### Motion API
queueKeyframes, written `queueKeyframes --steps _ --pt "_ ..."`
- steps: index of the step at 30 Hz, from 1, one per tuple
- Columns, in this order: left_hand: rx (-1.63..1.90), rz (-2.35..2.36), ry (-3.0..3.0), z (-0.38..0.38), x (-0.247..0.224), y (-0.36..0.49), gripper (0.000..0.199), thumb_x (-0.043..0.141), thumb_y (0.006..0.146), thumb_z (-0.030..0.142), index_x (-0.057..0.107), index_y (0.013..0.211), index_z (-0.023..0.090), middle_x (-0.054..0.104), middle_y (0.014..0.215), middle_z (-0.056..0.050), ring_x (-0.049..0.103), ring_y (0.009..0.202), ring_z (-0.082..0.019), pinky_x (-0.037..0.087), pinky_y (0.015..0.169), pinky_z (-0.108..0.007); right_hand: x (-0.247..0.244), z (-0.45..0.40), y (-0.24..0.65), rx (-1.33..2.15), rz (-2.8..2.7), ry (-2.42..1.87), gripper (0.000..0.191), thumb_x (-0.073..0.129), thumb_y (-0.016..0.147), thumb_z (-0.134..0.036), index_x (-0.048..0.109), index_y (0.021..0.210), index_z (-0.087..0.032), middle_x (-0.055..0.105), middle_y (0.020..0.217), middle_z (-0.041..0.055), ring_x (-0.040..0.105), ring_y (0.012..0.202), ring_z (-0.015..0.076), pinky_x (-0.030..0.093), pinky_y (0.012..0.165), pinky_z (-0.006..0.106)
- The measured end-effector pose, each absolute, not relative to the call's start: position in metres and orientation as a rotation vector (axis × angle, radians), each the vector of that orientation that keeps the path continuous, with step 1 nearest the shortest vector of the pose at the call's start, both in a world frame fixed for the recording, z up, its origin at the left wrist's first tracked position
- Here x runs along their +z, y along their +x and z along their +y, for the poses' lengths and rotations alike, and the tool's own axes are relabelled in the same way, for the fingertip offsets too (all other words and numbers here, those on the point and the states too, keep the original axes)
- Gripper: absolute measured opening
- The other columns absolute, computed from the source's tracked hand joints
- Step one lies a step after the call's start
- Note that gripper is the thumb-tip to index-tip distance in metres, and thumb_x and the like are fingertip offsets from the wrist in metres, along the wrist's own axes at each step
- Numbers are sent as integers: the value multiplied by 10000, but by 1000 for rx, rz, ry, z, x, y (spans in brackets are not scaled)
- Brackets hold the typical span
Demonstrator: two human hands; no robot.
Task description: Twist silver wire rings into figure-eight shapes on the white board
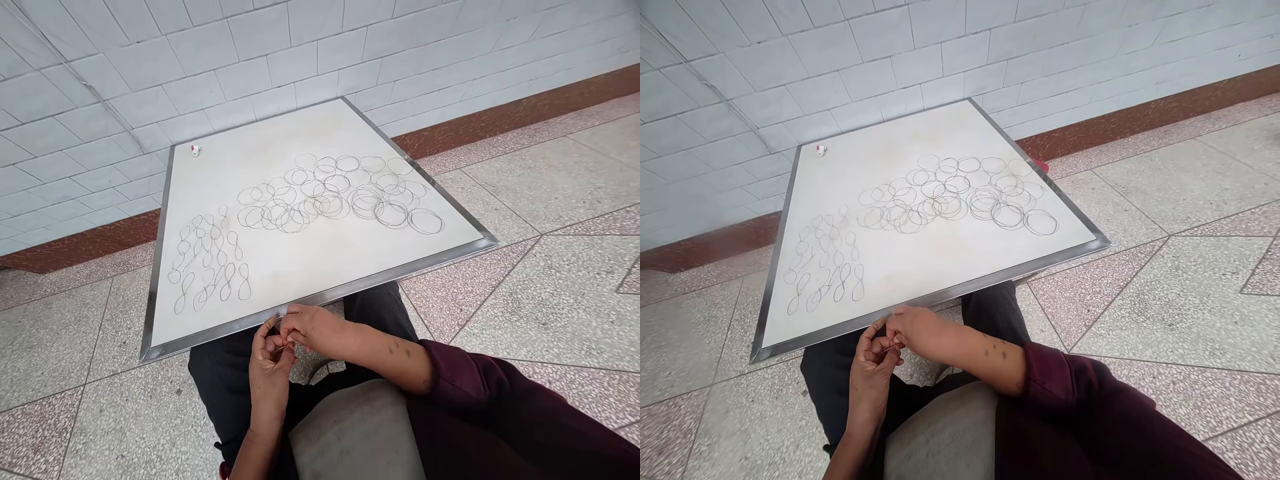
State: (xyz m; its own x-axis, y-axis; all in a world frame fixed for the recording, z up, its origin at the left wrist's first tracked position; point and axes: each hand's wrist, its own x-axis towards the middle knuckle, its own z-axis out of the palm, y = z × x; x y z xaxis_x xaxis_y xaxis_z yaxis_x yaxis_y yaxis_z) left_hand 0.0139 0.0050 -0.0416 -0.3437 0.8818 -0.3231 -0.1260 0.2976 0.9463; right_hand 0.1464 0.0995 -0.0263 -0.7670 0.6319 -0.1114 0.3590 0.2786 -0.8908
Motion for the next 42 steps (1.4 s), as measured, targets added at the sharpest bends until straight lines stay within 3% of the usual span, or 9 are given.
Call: queueKeyframes --steps 6,11,17,21,25,42 --pt "1271 1549 745 2 -39 15 638 764 740 313 496 1308 196 659 777 10 595 674 -131 483 629 -251 -25 106 147 1896 -2012 -890 146 556 840 -58 665 808 -150 542 868 -5 558 518 39 457 476 165" --pt "1292 1541 737 1 -33 16 636 760 749 294 481 1312 194 656 766 20 583 660 -121 480 633 -244 -36 112 149 2038 -1885 -763 102 582 840 -106 671 831 -154 580 792 -10 594 575 65 498 512 167" --pt "1349 1474 657 3 -38 12 608 754 753 275 501 1299 184 641 727 35 553 643 -103 464 615 -221 -39 108 151 1986 -1770 -781 346 626 866 -260 577 1207 -227 608 909 2 608 605 80 517 519 193" --pt "1375 1491 622 3 -33 9 657 755 756 289 480 1347 208 667 779 22 587 672 -112 486 657 -246 -42 102 149 2053 -1712 -791 221 647 851 -351 643 979 -170 643 829 16 617 645 104 505 528 195" --pt "1370 1481 651 2 -27 8 662 762 754 289 488 1353 220 682 782 15 603 694 -126 491 665 -256 -43 97 144 2063 -1586 -811 252 673 814 -416 645 829 -166 631 715 -2 597 635 106 485 529 192" --pt "1347 1520 691 4 -20 9 577 787 725 264 567 1256 211 677 739 29 603 699 -128 489 711 -256 -48 94 140 2153 -1352 -818 263 765 730 -363 624 813 -156 610 690 -23 577 605 88 449 509 186"
